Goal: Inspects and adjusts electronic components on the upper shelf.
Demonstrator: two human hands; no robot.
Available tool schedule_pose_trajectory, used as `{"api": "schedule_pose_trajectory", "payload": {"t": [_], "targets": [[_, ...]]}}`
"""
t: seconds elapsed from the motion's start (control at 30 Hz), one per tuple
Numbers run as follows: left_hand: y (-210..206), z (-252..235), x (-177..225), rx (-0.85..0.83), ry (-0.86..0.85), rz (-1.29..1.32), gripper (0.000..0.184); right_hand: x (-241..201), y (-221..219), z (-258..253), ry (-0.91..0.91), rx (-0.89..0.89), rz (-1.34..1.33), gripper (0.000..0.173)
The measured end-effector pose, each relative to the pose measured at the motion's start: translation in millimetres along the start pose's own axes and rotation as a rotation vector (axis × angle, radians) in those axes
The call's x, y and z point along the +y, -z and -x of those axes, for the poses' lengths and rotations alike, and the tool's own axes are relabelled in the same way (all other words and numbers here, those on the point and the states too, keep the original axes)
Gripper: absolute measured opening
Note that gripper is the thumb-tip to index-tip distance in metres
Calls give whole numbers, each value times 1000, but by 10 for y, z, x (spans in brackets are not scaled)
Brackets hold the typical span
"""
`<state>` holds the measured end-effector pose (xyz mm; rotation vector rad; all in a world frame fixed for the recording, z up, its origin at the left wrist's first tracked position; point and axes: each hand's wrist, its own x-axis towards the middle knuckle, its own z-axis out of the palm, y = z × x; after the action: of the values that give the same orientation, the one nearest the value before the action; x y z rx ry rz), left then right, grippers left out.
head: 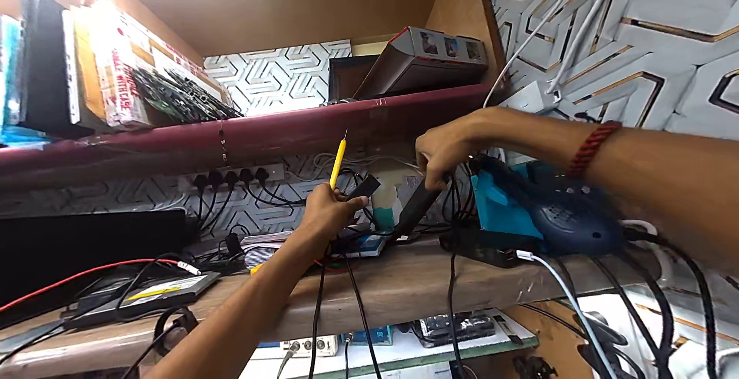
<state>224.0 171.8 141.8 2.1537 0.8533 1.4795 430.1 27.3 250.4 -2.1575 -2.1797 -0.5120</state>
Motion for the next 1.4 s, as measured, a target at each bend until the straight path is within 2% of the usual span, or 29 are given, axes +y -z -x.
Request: {"api": "schedule_pose_trajectory", "payload": {"t": [0.07,0.1,0.2,0.27,0.37,0.47,0.6,0.7,0.77,0.83,0.9,1.0,1.07,1.13,1.2,1.23,1.27,1.33,1.4], "targets": [[0,8,-10,-13,-1,10,38,-14,97,-1,42,52,190,18],[-1,13,-21,-26,-3,20,38,-24,99,-8,46,102,327,20],[8,17,-40,-85,-26,17,36,-61,-126,-27,52,204,659,61],[36,44,6,-187,-38,-25,36,-21,-315,-99,95,213,785,75],[49,196,157,-354,-77,-75,34,161,-384,-189,97,199,810,61],[26,284,204,-468,-86,-268,43,292,-253,-189,78,242,782,46],[-84,369,143,-498,-91,-520,47,375,-91,-199,79,335,741,37],[-73,371,88,-496,-110,-413,46,338,-96,-137,93,315,705,37],[-68,330,140,-400,-130,-335,48,230,-109,-37,61,258,686,40],[-116,248,215,-229,-153,-284,47,204,-97,-19,61,233,636,47],[-224,121,290,-136,-169,-194,44,271,-47,-83,133,278,552,48],[-454,-95,336,-192,-201,-70,49,268,55,-174,257,452,421,39],[-618,-234,276,-172,-179,52,51,181,48,-232,311,583,329,35],[-681,-346,206,-88,-120,201,46,21,-53,-311,242,767,206,32],[-620,-452,162,-33,-21,241,46,-254,-157,-317,65,936,197,56],[-575,-493,155,-1,31,229,47,-388,-202,-304,6,996,211,62],[-533,-524,154,34,75,204,47,-494,-262,-289,-9,1033,182,55],[-470,-549,139,77,124,201,48,-652,-436,-265,-52,958,-134,26],[-477,-548,141,104,147,265,46,-653,-592,-343,-165,762,-575,41]]}}
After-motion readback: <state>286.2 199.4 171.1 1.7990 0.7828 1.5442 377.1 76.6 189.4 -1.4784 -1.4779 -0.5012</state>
